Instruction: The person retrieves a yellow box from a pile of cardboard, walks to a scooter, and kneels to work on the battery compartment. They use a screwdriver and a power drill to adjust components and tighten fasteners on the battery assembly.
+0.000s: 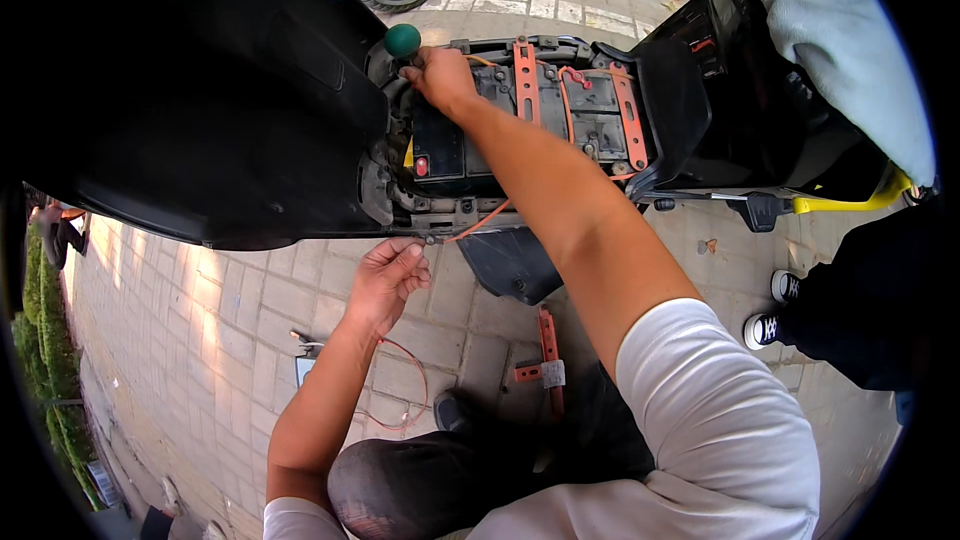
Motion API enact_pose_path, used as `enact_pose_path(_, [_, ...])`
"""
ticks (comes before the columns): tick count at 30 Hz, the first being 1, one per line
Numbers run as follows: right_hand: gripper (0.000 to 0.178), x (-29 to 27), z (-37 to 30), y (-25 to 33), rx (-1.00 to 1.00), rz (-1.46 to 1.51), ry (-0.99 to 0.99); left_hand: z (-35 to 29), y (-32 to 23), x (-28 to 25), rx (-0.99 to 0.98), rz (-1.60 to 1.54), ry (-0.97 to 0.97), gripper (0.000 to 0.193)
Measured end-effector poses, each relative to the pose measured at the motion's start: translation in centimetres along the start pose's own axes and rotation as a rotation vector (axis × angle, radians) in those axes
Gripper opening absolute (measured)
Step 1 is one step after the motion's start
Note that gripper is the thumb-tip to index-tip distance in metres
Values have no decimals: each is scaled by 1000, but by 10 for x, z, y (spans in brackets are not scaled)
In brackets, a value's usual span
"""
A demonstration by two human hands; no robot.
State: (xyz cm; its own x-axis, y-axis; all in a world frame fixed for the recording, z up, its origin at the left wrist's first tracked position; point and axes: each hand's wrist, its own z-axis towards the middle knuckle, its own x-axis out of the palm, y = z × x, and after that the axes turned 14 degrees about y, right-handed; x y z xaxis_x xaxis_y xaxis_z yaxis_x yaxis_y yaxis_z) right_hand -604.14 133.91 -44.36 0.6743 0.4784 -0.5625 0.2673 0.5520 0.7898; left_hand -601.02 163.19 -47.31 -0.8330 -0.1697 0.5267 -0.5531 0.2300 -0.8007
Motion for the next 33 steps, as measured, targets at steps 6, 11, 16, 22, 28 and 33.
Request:
enact_pose_path(6, [21, -18, -11, 19, -80, 462, -121, 21, -51, 50, 98, -133, 59, 17])
enact_pose_path(11, [18, -52, -68, 69, -240, 856, 223, 39, -68, 61, 225, -348, 82, 24])
enact_pose_path(16, [19, -72, -107, 88, -282, 890, 334, 51, -70, 78, 310, -403, 124, 30])
enact_pose_path(22, [18, -77, -117, 79, -217, 877, 352, 63, -75, 96, 302, -316, 146, 31])
enact_pose_path(28, [15, -78, -124, 98, -324, 731, 336, 42, -81, 110, 310, -266, 76, 36])
enact_pose_path(33, [18, -98, -124, 98, -199, 929, 427, 51, -79, 116, 307, -255, 60, 31])
